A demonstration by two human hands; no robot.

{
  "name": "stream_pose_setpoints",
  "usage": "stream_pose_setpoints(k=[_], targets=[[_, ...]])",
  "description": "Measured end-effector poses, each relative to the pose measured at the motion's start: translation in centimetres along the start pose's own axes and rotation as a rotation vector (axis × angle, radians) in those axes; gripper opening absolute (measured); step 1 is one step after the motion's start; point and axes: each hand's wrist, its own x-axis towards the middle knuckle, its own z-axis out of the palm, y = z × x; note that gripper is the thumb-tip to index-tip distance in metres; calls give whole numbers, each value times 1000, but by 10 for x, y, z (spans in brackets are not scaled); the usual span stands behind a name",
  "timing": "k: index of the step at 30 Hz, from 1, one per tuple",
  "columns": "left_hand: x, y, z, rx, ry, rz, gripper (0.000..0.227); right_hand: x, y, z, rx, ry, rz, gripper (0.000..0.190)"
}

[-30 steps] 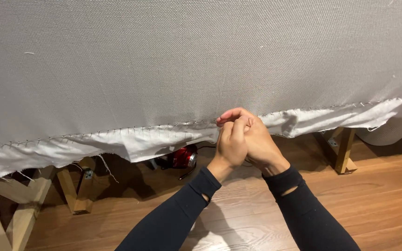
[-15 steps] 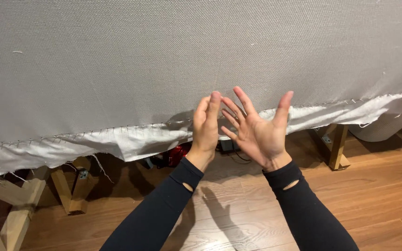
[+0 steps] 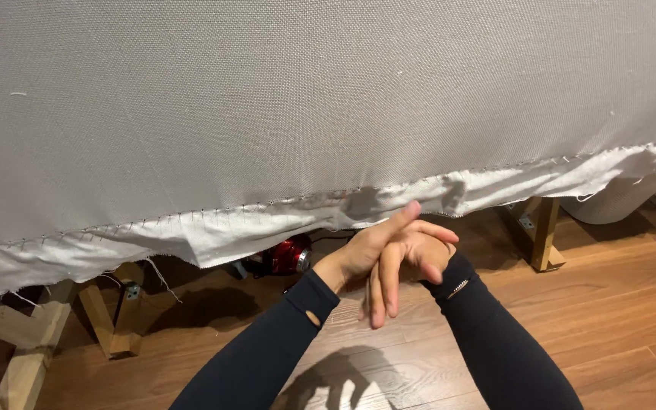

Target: The person stretches and tucks white fabric over a wooden frame using their hands.

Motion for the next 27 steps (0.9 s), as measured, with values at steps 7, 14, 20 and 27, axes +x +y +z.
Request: stream_pose_setpoints(k=[7, 14, 20, 27], targets=[[-7, 4, 28, 190, 115, -191, 49, -148, -81, -77, 78, -107, -227, 18], [-2, -18, 19, 353, 89, 195, 39, -56, 9, -72, 563, -235, -777, 22], [2, -15, 7, 231, 203, 164, 43, 88, -10, 103, -497, 44, 562, 44], [3, -32, 28, 241, 463, 372, 74, 123, 33, 143, -698, 216, 1074, 54]])
